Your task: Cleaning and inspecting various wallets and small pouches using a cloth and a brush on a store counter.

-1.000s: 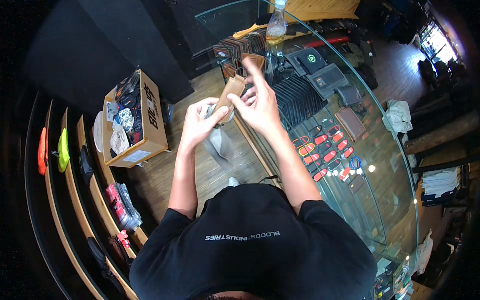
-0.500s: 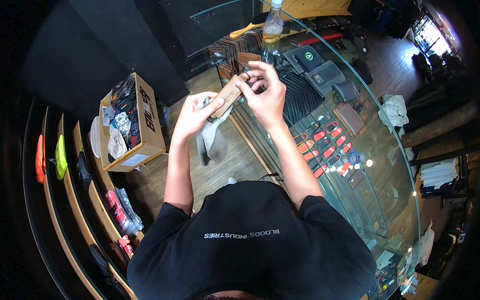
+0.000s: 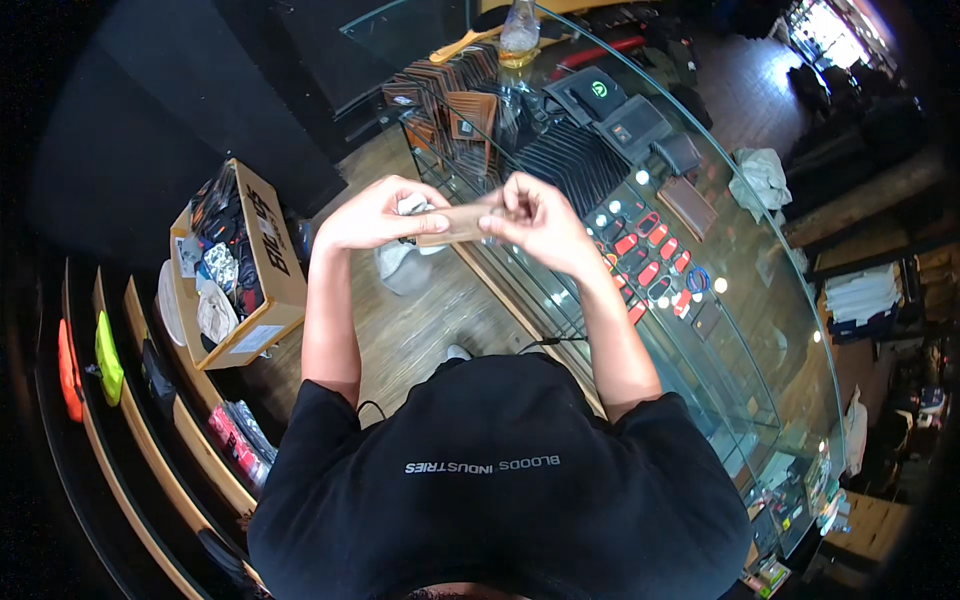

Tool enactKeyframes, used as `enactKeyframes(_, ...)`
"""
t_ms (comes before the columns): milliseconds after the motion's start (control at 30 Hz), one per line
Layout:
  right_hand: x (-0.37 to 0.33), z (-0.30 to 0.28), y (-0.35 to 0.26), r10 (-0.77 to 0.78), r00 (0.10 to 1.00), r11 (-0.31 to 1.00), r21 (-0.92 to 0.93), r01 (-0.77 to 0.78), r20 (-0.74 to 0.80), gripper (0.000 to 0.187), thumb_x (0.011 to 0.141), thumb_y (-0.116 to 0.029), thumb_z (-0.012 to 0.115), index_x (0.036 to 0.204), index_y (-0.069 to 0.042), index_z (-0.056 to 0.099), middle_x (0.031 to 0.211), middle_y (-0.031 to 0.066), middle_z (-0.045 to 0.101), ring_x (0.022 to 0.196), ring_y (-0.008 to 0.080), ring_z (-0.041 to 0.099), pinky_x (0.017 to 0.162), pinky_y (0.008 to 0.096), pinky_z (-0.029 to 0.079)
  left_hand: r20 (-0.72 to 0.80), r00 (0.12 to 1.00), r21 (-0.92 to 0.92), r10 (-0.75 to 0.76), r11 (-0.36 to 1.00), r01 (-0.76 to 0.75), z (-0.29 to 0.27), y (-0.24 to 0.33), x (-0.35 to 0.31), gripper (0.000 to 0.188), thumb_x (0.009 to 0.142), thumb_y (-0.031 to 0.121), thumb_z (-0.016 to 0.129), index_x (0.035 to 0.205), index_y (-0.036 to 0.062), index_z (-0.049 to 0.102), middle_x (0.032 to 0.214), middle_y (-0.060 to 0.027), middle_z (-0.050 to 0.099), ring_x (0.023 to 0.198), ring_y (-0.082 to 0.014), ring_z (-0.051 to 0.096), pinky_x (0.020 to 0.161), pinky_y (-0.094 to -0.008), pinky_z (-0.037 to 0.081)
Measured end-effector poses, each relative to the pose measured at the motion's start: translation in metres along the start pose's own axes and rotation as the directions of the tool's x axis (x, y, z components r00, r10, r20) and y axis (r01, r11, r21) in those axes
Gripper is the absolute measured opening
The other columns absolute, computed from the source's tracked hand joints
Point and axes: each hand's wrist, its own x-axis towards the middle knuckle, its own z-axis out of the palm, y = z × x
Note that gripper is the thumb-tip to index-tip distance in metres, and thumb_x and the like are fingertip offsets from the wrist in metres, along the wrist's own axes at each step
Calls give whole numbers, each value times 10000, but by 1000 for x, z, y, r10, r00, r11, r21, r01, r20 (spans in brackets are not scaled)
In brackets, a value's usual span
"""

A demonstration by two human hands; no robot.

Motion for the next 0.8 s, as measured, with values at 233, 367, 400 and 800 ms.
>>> enactKeyframes(233, -53, 21, 32, 364, 921, 910, 158, -384, 142, 440, 946, -118, 637, 1347, -2, 497, 967, 48, 641, 795, 102, 621, 726, 256, 549, 198, 978, -178, 62, 984, -27, 36, -73, 30, 260, 911, 271, 679, 982, 26, 726, 793, 11, 673, 752, -71, 558, 719, -260, 469)
enactKeyframes(367, -75, 25, 58, 448, 894, 869, 234, -435, -4, 379, 978, -189, 599, 1270, 46, 545, 989, 57, 633, 737, 97, 594, 702, 240, 521, 77, 994, -469, -83, 877, 109, 61, -109, 33, 516, 1001, 501, 467, 1034, 52, 719, 959, -41, 682, 904, -123, 580, 842, -286, 463)
enactKeyframes(400, -80, 26, 61, 476, 877, 854, 274, -443, -66, 378, 979, -192, 598, 1257, 59, 547, 998, 60, 635, 736, 97, 595, 708, 238, 521, 70, 984, -508, -165, 843, 178, 62, -113, 33, 562, 1004, 538, 429, 1030, 58, 720, 971, -50, 683, 927, -136, 587, 863, -292, 462)
enactKeyframes(800, -158, 26, 134, 500, 807, 820, 470, -325, -315, 321, 1039, -238, 473, 1226, 21, 505, 969, 53, 570, 672, 112, 562, 674, 259, 503, 45, 942, -594, -332, 749, 293, 229, -133, 36, 527, 1019, 452, 468, 1369, 59, 478, 1132, -58, 597, 1036, -141, 540, 910, -297, 437)
